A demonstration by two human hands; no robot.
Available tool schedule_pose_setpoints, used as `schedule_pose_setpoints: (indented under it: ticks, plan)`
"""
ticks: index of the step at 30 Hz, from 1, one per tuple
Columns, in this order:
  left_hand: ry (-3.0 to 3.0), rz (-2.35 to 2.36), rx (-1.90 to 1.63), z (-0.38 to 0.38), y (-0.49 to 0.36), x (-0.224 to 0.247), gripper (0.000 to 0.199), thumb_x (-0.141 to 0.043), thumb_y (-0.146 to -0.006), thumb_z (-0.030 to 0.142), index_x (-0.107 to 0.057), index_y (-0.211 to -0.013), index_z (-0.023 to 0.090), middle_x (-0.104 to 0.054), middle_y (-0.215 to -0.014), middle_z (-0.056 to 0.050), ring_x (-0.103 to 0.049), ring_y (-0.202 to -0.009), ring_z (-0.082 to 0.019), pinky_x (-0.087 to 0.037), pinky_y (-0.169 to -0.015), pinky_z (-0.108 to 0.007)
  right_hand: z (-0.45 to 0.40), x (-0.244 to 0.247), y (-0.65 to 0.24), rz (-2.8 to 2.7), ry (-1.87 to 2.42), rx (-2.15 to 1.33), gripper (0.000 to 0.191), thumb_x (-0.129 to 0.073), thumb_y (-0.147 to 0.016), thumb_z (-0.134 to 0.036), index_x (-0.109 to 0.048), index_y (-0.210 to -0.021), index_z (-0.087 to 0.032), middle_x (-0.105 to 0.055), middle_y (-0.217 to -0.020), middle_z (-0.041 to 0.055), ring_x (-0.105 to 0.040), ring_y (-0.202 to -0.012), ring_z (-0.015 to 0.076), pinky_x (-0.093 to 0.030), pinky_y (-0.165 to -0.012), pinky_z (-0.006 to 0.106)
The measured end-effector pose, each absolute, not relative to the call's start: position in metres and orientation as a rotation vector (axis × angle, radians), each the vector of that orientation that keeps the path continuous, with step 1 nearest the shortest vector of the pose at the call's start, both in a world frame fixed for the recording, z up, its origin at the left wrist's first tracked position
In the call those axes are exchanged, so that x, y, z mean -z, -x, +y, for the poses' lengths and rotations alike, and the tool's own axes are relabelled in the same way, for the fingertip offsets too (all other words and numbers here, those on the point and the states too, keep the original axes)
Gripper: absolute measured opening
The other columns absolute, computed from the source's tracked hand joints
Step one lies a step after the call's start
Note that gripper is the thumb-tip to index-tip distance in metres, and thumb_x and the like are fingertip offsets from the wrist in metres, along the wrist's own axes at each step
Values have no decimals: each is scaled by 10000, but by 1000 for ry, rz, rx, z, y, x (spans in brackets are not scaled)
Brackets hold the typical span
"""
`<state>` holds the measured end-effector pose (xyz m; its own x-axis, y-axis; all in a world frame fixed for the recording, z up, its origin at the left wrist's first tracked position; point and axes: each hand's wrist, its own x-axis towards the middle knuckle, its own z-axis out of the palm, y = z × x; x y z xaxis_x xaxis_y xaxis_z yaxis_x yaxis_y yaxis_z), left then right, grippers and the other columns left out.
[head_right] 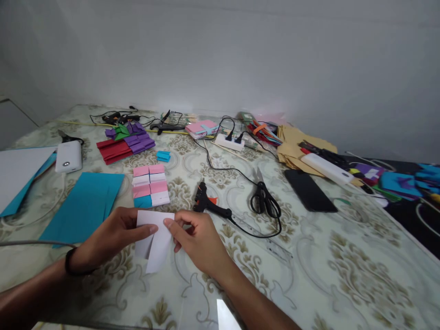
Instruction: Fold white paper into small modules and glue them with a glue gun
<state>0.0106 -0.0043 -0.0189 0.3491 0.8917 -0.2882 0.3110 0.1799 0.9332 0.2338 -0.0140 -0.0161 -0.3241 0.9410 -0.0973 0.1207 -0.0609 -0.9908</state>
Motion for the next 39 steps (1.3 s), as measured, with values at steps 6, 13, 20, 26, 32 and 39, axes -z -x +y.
schedule_pose_setpoints:
  ticks: [6,13,20,26,32,39]
  plan:
    - [-1362,1193,-586,-6,-10,19,435,-767,-857,546,-803,-885,114,-799,-835,-98,-670,-680,-205,-502,-568,-256,-15,15,-234,-1504,1168,-1460,462,-675,-962,-550,-592,-681,-193,-564,-610,-32,-597,-534,121,-441,-538,234]
    - [-1353,1160,-566,-6,-12,13,436,-759,-878,545,-800,-883,111,-783,-810,-94,-650,-672,-199,-483,-571,-248,-15,13,-233,-1513,1177,-1443,460,-666,-968,-528,-577,-661,-196,-566,-582,-31,-590,-529,123,-423,-531,234]
    - [-1297,1059,-594,-6,-11,9,365,-767,-898,479,-802,-872,117,-769,-777,-67,-617,-631,-160,-448,-563,-225,-15,18,-233,-1505,1132,-1429,470,-634,-997,-547,-567,-684,-202,-570,-608,-31,-599,-540,127,-446,-542,238]
    - [-1374,1090,-568,-6,-10,10,380,-747,-915,490,-808,-869,118,-751,-756,-55,-606,-624,-155,-431,-546,-226,-15,17,-234,-1526,1107,-1389,521,-603,-1016,-573,-580,-656,-197,-576,-608,-14,-586,-570,134,-453,-564,250]
    - [-1304,1142,-586,-7,-11,9,433,-771,-875,541,-812,-918,112,-786,-803,-88,-646,-632,-181,-463,-552,-247,-12,16,-235,-1559,1107,-1559,550,-670,-947,-675,-574,-693,-196,-558,-630,-28,-588,-564,128,-462,-543,235]
    - [-1298,1147,-616,-6,-11,11,453,-771,-873,565,-832,-939,122,-799,-803,-89,-653,-623,-184,-468,-546,-249,-12,16,-234,-1601,1181,-1496,548,-653,-961,-637,-555,-642,-202,-519,-598,-37,-542,-536,114,-420,-522,227]
